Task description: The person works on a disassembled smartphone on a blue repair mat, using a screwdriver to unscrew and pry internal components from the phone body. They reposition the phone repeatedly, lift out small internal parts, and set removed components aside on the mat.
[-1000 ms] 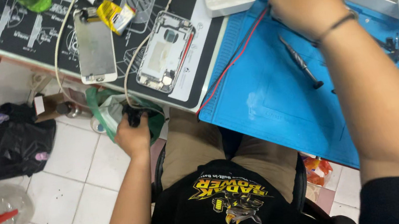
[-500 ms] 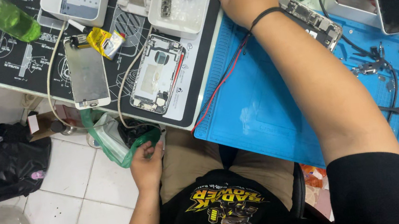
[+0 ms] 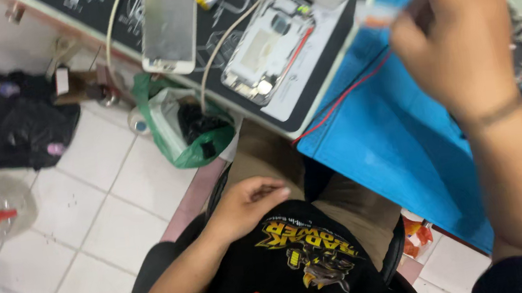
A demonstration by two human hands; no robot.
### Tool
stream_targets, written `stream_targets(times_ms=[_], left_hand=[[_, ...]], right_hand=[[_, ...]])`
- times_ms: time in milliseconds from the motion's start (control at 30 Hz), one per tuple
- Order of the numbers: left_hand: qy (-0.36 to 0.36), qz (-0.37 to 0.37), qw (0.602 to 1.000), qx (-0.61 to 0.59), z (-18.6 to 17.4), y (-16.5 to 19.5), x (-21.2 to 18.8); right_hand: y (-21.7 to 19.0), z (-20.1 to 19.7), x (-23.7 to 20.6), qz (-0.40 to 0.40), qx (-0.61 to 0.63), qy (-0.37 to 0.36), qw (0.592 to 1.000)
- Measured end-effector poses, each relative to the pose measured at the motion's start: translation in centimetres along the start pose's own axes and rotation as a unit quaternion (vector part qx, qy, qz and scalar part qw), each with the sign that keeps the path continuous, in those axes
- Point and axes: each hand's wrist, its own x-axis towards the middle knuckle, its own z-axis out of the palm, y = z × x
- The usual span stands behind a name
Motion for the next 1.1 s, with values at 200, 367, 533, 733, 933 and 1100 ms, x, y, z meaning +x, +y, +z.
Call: stream_targets(times_ms=[200,367,533,733,933,1100], left_hand=[[-0.088,0.138,0.969,-0.183,2.5,1.9,-2.5],[0.101,0.077,0.992,-0.005,0.9,2.0,-2.0],[0.410,0.204,0.847,0.270,-8.1,2.2,3.2],[0.434,0.162,0.768,0.443,-11.9,3.1,7.8],[0.417,0.253,0.754,0.441,-8.9,4.0,7.4],[0.312,0.071,0.907,0.273,-5.1,4.3,5.1]], right_hand=[[-8.8,2.0,-11.5,0.024,0.229,-0.311,0.922],[-9.5,4.7,-13.9,0.105,0.235,-0.287,0.923],[-8.2,3.2,-15.9,0.136,0.322,-0.301,0.887],[-7.3,0.9,-17.7,0.141,0.354,-0.247,0.891],[-4.7,-3.2,-21.3,0.227,0.306,-0.165,0.910],[-2.0,-6.6,-23.9,0.427,0.317,-0.062,0.844]])
